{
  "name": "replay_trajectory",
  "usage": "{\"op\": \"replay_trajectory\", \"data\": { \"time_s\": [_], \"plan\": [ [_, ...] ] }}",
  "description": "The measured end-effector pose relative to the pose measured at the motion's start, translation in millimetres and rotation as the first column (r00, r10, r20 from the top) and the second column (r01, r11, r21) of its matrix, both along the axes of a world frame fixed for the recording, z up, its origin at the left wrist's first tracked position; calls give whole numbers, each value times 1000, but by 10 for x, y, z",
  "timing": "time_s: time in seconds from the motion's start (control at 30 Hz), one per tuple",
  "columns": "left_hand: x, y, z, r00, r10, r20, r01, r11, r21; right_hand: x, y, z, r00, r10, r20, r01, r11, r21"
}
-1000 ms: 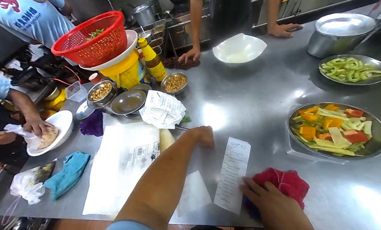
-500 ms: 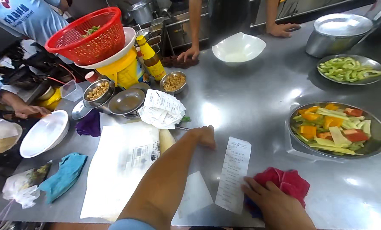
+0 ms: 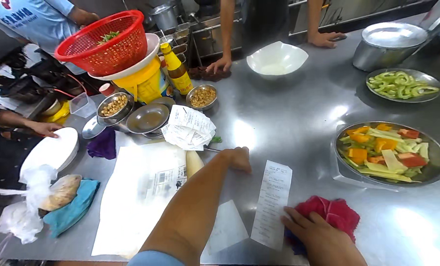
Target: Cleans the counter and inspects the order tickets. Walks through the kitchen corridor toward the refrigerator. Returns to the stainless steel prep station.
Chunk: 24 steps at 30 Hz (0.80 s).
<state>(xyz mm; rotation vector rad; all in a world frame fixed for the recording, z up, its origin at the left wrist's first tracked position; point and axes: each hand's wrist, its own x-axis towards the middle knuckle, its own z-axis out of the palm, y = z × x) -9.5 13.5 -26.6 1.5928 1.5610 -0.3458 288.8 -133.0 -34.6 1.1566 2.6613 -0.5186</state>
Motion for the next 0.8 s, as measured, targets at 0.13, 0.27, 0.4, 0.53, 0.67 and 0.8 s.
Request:
{"op": "replay_trajectory", "data": {
  "time_s": [0.13,0.27,0.4,0.53,0.67,0.8],
  "plan": [
    [15,9,29,1000,-15,-13,15,1000,-5,2,0,-19,1000,-1,3,1,1000,3],
    [4,18,10,1000,-28,-15,28,1000,0,4,-6,-21,1000,-7,-14,7,1000,8],
    [2,19,9,1000,-20,-18,20,1000,20,6,-7,-12,1000,-7,-13,7,1000,-4],
    [7,30,14,999,-33,-33,33,999,15,9,-13,-37,999,-17,-27,17,1000,15],
    [0,31,-8,999,-33,-36,33,999,17,9,-24,-71,999,-17,-28,18,999,33],
    [3,38,-5,998,-47,-38,48,999,15,8,-19,-75,1000,-18,-14,18,1000,23]
  ]
}}
